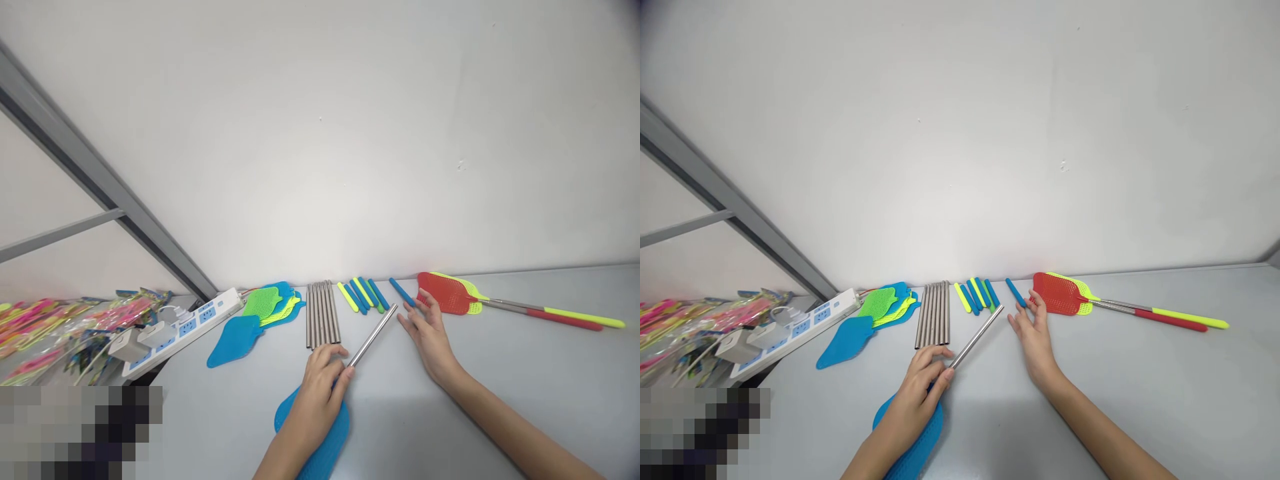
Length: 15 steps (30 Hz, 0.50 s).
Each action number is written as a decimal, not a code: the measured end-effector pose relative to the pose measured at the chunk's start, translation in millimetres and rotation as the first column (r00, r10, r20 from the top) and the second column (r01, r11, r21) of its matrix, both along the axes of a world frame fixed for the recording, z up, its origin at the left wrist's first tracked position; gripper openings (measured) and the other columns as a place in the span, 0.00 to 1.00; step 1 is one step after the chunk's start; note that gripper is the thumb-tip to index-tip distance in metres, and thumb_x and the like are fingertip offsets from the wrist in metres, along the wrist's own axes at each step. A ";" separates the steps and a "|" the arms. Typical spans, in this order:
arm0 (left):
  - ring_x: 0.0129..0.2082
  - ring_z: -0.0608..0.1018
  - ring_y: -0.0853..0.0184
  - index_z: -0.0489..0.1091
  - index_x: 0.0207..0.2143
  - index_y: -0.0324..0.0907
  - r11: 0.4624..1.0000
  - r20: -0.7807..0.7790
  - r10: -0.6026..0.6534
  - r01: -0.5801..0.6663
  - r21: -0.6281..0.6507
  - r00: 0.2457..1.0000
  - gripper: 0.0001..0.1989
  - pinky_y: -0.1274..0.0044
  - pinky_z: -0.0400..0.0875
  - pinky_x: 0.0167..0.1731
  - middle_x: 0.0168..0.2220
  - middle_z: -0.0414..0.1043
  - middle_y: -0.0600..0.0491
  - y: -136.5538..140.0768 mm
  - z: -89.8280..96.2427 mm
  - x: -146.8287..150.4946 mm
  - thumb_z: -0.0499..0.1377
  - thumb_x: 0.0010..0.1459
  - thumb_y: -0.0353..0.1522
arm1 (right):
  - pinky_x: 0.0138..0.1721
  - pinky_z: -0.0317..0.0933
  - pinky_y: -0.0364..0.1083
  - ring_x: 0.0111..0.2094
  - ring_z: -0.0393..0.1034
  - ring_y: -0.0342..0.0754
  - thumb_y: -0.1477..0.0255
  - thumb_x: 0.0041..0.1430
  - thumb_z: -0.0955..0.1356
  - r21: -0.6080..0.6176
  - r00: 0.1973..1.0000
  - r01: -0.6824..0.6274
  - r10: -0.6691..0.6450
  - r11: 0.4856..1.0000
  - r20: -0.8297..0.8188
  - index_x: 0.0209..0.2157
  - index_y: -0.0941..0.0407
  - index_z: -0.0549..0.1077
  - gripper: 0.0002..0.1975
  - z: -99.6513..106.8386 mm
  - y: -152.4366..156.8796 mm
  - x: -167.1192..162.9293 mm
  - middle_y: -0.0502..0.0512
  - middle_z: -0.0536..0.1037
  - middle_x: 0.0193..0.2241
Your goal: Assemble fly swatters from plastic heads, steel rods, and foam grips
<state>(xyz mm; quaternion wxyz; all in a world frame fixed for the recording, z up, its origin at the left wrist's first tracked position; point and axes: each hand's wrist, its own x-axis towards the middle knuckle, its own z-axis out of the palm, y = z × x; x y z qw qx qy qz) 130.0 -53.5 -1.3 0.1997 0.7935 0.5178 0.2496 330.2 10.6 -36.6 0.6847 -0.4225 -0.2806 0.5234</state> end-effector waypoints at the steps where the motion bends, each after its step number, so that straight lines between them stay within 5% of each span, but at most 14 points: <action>1: 0.45 0.62 0.68 0.62 0.23 0.41 1.000 -0.001 0.005 -0.005 0.005 1.000 0.12 0.72 0.58 0.46 0.40 0.61 0.53 0.1 0.7 -0.3 0.45 0.57 0.32 | 0.47 0.57 0.50 0.51 0.53 0.48 0.70 0.48 0.65 0.000 1.000 0.006 -0.006 1.000 -0.004 0.46 0.42 0.58 0.22 1.0 -0.4 -0.1 0.50 0.56 0.46; 15: 0.39 0.64 0.68 0.62 0.27 0.42 0.990 0.007 0.084 -0.084 0.117 0.996 0.09 0.74 0.60 0.40 0.36 0.63 0.53 -0.5 7.1 -5.0 0.45 0.57 0.31 | 0.44 0.58 0.52 0.47 0.58 0.49 0.71 0.47 0.64 0.040 0.983 0.178 -0.179 0.983 0.034 0.41 0.48 0.61 0.17 -7.8 3.7 2.8 0.51 0.57 0.48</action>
